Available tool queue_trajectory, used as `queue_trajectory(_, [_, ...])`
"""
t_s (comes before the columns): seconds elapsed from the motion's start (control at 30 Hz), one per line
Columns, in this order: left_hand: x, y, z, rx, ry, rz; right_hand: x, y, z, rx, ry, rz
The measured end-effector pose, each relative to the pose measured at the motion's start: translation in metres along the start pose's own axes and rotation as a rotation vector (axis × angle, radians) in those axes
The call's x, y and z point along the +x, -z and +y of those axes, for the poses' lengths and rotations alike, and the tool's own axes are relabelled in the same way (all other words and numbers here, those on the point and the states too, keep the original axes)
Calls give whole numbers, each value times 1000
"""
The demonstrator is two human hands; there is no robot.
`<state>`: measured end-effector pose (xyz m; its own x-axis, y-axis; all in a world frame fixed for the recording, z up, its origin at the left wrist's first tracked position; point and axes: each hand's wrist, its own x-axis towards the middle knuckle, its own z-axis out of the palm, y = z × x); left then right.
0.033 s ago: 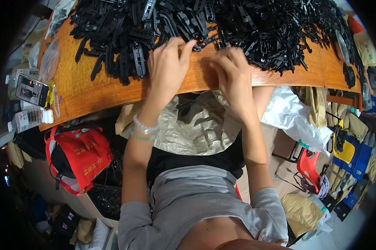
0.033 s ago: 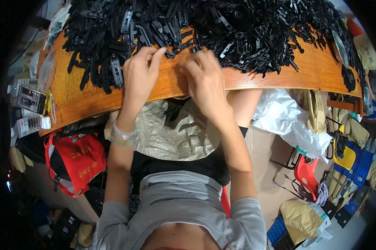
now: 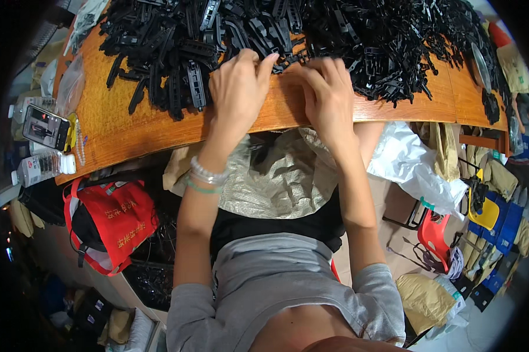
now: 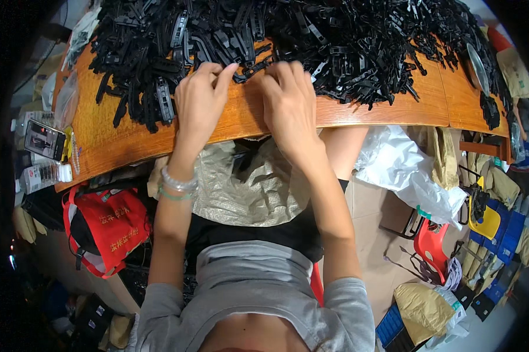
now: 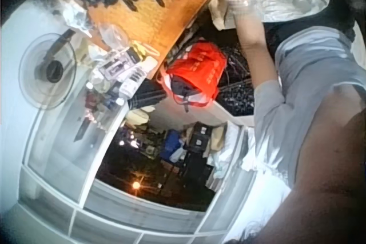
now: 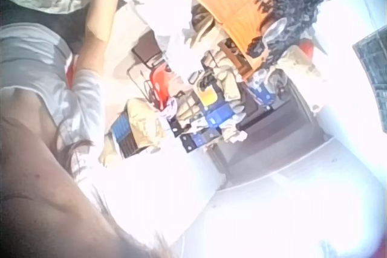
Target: The person assembles plastic components by picking up plastic parts from a table and fitting them together by hand.
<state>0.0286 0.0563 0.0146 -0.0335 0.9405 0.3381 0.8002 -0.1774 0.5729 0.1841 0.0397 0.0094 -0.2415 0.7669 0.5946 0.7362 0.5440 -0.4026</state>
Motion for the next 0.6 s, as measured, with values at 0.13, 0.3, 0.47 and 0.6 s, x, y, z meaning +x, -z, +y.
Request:
queue_trajectory(0.13, [4,-11,2,63,26,23,12,-19,9,-224,19,-21])
queue_trajectory(0.3, [-15,1,-1,-21,13,-42,-1,-14,4,-59,63,-87])
queue_trajectory(0.47, [-27,1,-3,-431,-60,181,2,-10,11,209,65,78])
queue_trajectory(0.6, [-36,7,-3,-886,149,124,3,-16,13,831,-210,194])
